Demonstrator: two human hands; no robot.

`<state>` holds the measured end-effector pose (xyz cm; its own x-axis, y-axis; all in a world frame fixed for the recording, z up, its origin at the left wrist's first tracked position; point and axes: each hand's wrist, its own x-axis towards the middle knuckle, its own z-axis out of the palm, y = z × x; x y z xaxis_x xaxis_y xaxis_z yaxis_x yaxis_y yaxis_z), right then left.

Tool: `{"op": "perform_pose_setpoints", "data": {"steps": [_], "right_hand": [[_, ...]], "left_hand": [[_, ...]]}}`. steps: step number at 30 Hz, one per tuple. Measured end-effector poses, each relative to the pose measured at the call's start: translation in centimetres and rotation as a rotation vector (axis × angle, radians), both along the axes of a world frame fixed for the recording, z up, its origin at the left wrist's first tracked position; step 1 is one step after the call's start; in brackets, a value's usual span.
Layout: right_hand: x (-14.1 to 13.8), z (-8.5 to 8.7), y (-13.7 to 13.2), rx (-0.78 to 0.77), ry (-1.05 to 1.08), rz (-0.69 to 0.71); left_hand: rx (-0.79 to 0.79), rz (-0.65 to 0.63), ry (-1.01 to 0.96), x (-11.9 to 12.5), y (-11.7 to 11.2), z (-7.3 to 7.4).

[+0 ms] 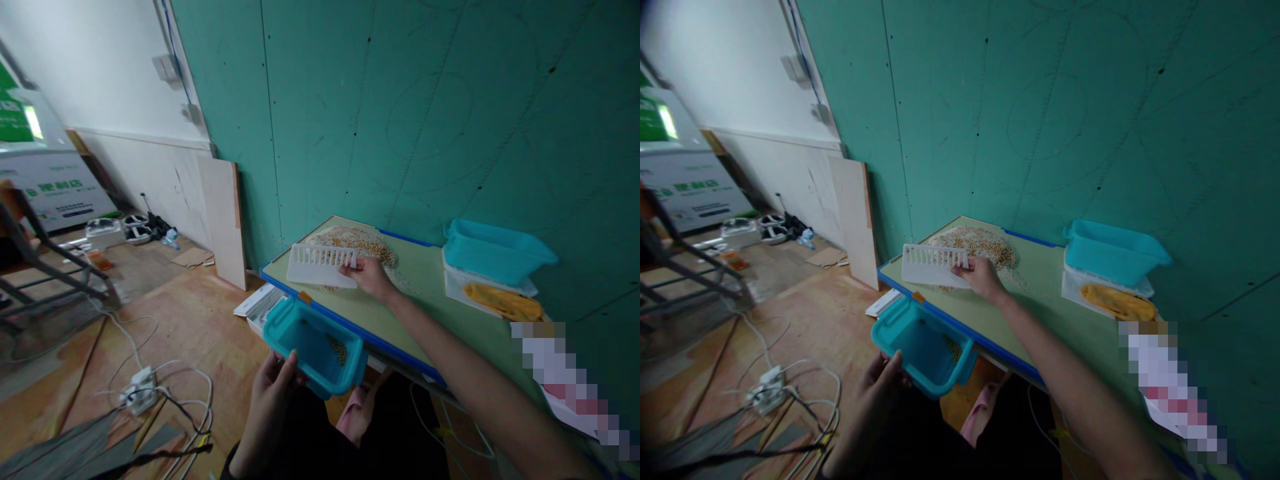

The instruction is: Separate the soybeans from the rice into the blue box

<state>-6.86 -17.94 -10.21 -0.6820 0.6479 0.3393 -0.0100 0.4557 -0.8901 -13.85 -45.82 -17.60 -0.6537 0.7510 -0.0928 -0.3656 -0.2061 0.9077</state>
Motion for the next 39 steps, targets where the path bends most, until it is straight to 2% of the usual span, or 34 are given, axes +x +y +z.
{"op": "perform_pose_setpoints", "data": {"steps": [16,39], "right_hand": [[0.0,0.8,-1.7,-0.129,0.021,0.041],[0.1,1.2,-2.8,-0.163,-0.008,0.038]], "left_hand": [[0.036,-0.008,-0.017,0.0,0.2,-0.6],[0.021,-0.016,-0.020,0.5,0.3,-0.7]]}}
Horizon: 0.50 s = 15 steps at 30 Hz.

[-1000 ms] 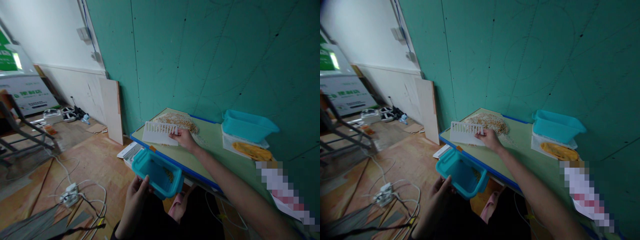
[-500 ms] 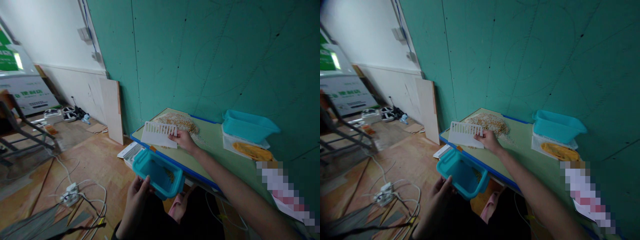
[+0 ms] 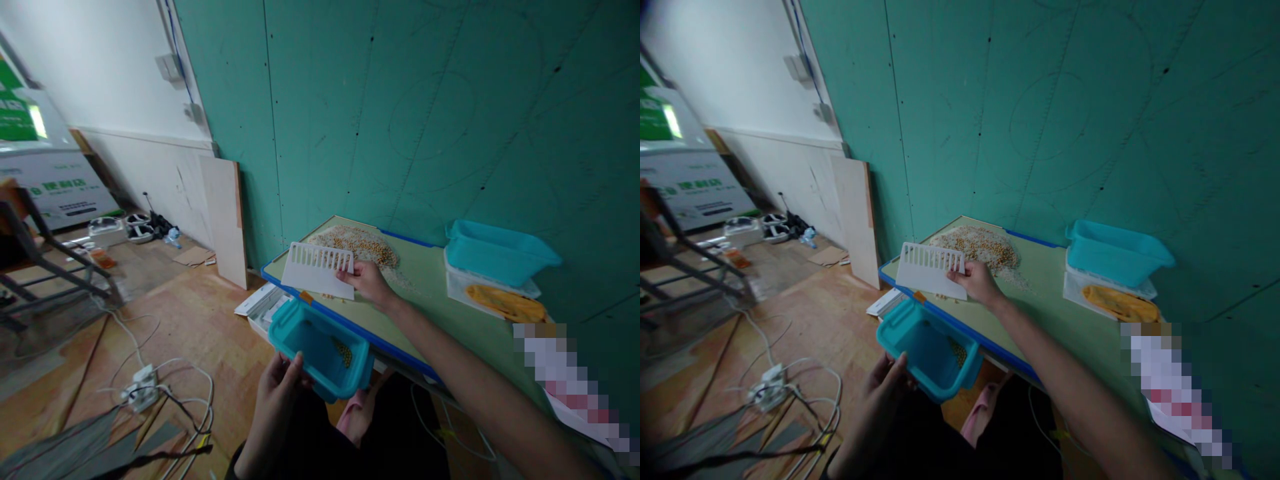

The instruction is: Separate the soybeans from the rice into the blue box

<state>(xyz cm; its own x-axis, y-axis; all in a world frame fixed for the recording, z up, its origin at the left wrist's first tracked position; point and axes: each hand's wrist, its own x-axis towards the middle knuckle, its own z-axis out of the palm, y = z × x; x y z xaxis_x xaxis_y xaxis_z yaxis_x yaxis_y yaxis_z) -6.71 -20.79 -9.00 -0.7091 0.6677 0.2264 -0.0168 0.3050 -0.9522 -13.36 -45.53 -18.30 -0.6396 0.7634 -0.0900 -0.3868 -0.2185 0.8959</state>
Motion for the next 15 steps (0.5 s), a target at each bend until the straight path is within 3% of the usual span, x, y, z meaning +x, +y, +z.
{"op": "perform_pose_setpoints", "data": {"steps": [9,15], "right_hand": [[0.10,0.30,-0.38,-0.039,-0.011,-0.007],[0.36,0.58,-0.27,-0.062,-0.015,-0.042]], "left_hand": [[0.044,-0.048,-0.036,0.38,0.12,-0.72],[0.036,-0.044,-0.058,0.83,0.16,-0.18]]}}
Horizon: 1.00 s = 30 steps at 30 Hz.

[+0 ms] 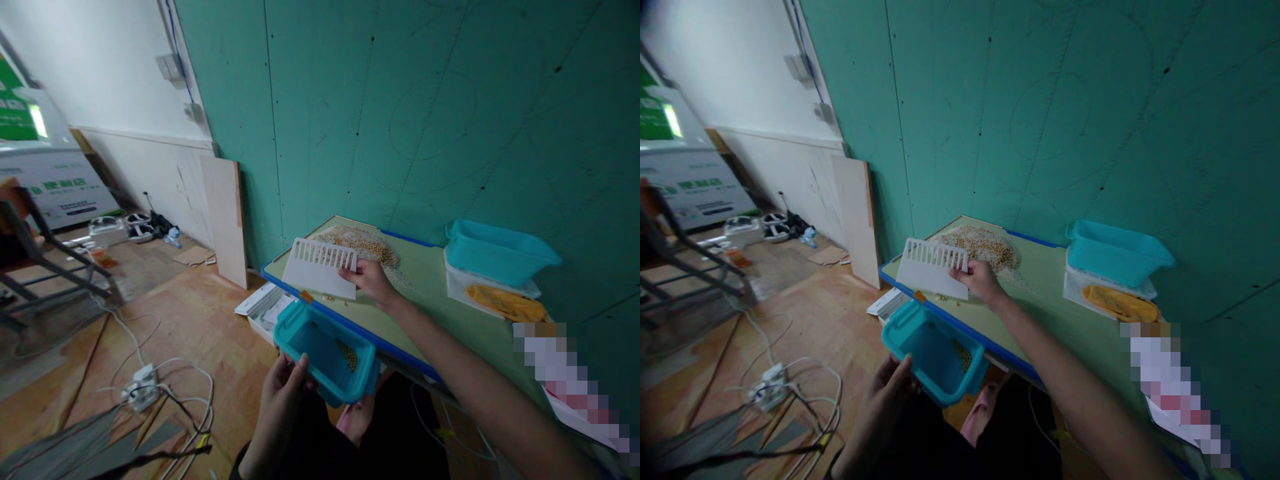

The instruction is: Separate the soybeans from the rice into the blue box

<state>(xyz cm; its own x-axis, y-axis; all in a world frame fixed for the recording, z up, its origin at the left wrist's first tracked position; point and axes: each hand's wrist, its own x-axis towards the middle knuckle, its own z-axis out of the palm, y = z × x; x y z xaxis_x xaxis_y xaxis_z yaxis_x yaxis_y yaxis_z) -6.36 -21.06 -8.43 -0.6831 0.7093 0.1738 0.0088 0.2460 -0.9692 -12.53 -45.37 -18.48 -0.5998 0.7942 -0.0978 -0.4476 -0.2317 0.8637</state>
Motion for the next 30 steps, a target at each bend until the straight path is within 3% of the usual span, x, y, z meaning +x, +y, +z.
{"op": "perform_pose_setpoints", "data": {"steps": [6,12,19,24,30], "right_hand": [[-0.1,-0.4,0.0,-0.030,-0.011,0.017],[0.0,-0.4,-0.3,-0.059,-0.014,0.015],[0.8,1.8,0.2,-0.029,0.003,-0.037],[4.7,3.6,-0.8,0.224,-0.015,-0.202],[11.3,3.5,-6.6,0.320,-0.155,-0.511]], "left_hand": [[-0.021,0.016,0.000,0.2,0.0,0.7],[-0.008,0.008,-0.009,0.2,0.1,0.0],[-0.026,0.009,-0.002,0.6,0.1,0.1],[-0.014,-0.007,-0.020,1.0,0.2,0.0],[-0.031,-0.022,0.020,0.9,0.0,-0.8]]}}
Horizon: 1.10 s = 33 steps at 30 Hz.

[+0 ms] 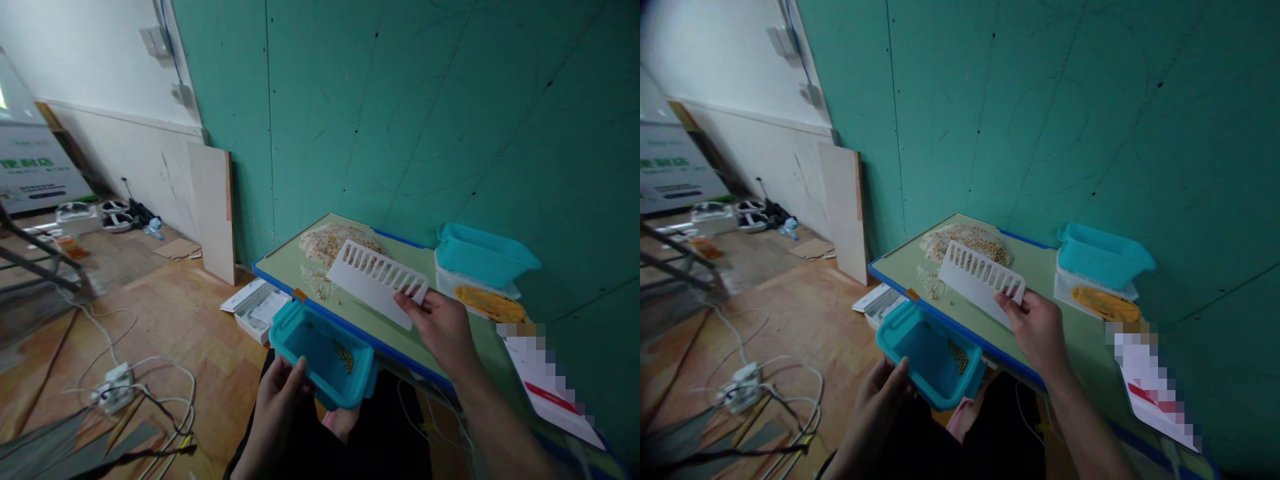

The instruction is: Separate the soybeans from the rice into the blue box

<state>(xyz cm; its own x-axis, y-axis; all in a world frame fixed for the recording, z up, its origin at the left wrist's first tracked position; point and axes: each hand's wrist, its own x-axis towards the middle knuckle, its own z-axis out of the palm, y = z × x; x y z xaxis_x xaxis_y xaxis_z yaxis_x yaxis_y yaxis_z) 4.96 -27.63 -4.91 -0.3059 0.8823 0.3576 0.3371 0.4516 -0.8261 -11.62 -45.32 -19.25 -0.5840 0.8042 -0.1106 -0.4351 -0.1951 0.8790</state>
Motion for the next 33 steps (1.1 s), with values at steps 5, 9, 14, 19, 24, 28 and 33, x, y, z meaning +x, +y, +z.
{"op": "perform_pose_setpoints", "data": {"steps": [5,9,14,19,24,28,33], "right_hand": [[2.6,-1.4,-2.5,0.037,-0.098,-0.101],[3.2,-2.7,-2.6,0.072,-0.202,-0.119],[3.1,-3.0,-3.9,0.079,-0.207,-0.072],[2.5,-3.3,-5.1,0.041,-0.174,-0.043],[1.6,-3.9,-4.1,0.060,-0.172,-0.108],[0.7,-4.1,-3.3,0.085,-0.176,-0.126],[0.4,-4.2,-4.0,0.067,-0.096,-0.067]], "left_hand": [[-0.023,0.010,-0.002,-0.4,-0.2,0.6],[-0.027,0.019,-0.012,-0.8,-0.2,1.3],[-0.016,0.018,-0.014,-1.1,-0.2,1.5],[-0.023,0.047,-0.019,-1.4,-0.3,1.5],[-0.004,0.019,0.015,-1.9,-0.4,0.8],[0.005,0.037,0.019,-2.3,-0.5,0.5],[0.003,0.045,0.030,-2.8,-0.7,0.9]]}}
